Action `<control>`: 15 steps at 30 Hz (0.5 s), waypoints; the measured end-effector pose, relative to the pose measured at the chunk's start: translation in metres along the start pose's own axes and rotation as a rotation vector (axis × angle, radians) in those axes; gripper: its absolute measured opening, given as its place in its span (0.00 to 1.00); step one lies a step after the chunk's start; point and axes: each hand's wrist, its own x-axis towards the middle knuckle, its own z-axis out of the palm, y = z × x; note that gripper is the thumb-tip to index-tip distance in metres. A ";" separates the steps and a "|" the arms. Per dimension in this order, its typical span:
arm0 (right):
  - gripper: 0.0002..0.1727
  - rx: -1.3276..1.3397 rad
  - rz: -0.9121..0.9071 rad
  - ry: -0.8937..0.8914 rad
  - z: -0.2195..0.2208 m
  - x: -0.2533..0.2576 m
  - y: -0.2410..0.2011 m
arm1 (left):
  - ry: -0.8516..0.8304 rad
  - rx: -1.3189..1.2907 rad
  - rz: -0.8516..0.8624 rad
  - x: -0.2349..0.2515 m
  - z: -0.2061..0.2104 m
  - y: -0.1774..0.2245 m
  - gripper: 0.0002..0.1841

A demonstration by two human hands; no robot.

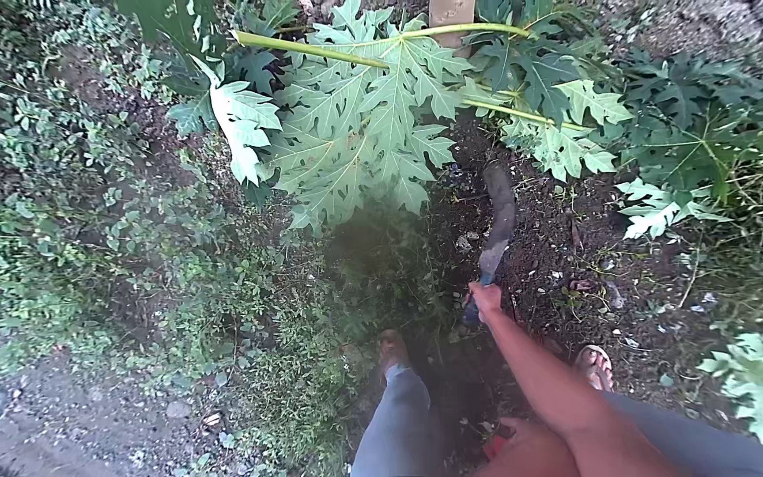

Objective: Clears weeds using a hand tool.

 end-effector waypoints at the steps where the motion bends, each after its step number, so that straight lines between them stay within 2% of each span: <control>1: 0.16 -0.204 0.010 -0.072 -0.002 -0.001 0.009 | 0.000 -0.007 0.003 -0.001 -0.001 0.000 0.23; 3: 0.23 -0.636 0.039 -0.246 -0.018 -0.002 0.024 | -0.013 0.024 0.002 -0.002 -0.003 0.000 0.22; 4: 0.25 -0.762 0.027 -0.294 -0.029 -0.003 0.028 | -0.011 0.063 0.005 -0.002 -0.003 -0.001 0.21; 7: 0.29 -0.889 -0.041 -0.314 -0.065 0.004 0.023 | 0.014 0.115 0.019 -0.007 0.000 0.002 0.19; 9: 0.28 -0.768 -0.065 -0.228 -0.079 0.011 0.009 | 0.029 0.115 0.026 -0.015 0.003 0.005 0.19; 11: 0.25 -0.504 -0.079 -0.117 -0.077 0.019 -0.012 | 0.031 0.107 0.024 -0.020 0.003 0.005 0.19; 15: 0.17 0.223 -0.104 0.110 -0.021 0.029 -0.069 | 0.117 -0.095 0.048 -0.026 0.005 -0.002 0.23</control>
